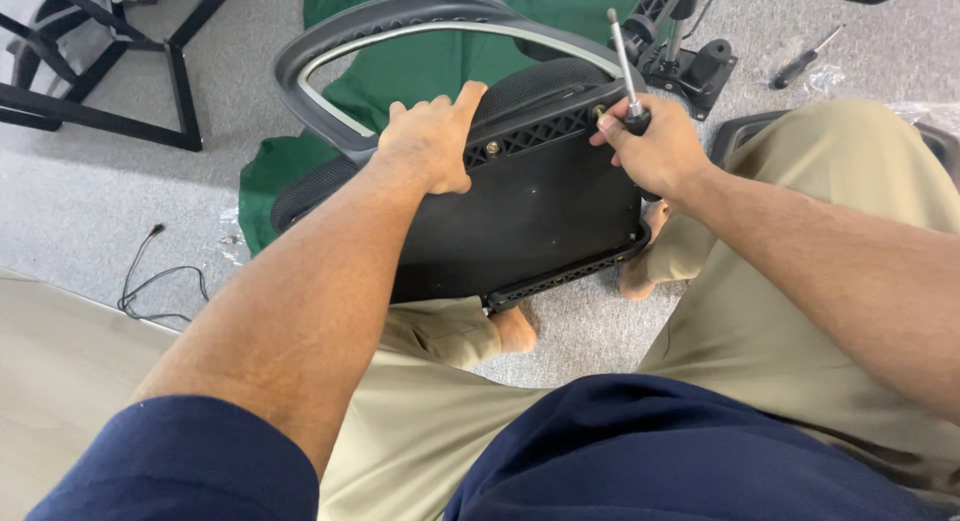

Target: The person uses a screwdriver to tighten screws on the underside of an office chair seat, securing the armrest frame to the seat base. The person holds the chair steady with one hand while turning the screwdriver with the other.

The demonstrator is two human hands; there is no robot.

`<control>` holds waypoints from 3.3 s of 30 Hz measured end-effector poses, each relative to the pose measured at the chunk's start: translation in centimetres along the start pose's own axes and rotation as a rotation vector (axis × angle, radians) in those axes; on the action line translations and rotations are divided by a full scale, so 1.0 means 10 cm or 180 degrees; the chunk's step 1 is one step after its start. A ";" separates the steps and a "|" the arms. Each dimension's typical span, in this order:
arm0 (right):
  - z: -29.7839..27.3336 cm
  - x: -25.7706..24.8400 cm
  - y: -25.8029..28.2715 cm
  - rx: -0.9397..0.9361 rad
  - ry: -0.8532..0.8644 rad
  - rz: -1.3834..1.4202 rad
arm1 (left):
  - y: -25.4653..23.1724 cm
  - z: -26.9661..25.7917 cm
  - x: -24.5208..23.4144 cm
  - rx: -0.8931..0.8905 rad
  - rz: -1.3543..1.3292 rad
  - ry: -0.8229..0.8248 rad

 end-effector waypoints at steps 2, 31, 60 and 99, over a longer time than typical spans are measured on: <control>0.05 -0.01 -0.06 0.0135 -0.0132 0.0311 | -0.03 0.06 0.00 0.0012 0.0035 -0.0160; 0.07 0.07 -0.02 0.0136 0.0172 0.0832 | -0.72 0.40 0.25 0.0684 -0.0749 -0.1715; 0.08 0.09 -0.10 0.1066 0.0443 0.1530 | -0.79 0.40 0.14 0.0813 -0.0975 -0.1416; -0.62 -0.08 0.70 0.0921 0.0636 -0.0024 | -0.23 0.58 0.07 0.0415 -0.1212 -0.1852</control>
Point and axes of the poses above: each hand's wrist, its own z-axis towards the middle knuckle, its own x-axis out of the palm, y = z × x, the point moved 4 cm from there along z, towards the middle knuckle, and after that the axes turned 9 degrees about -z, right-handed, at the moved point
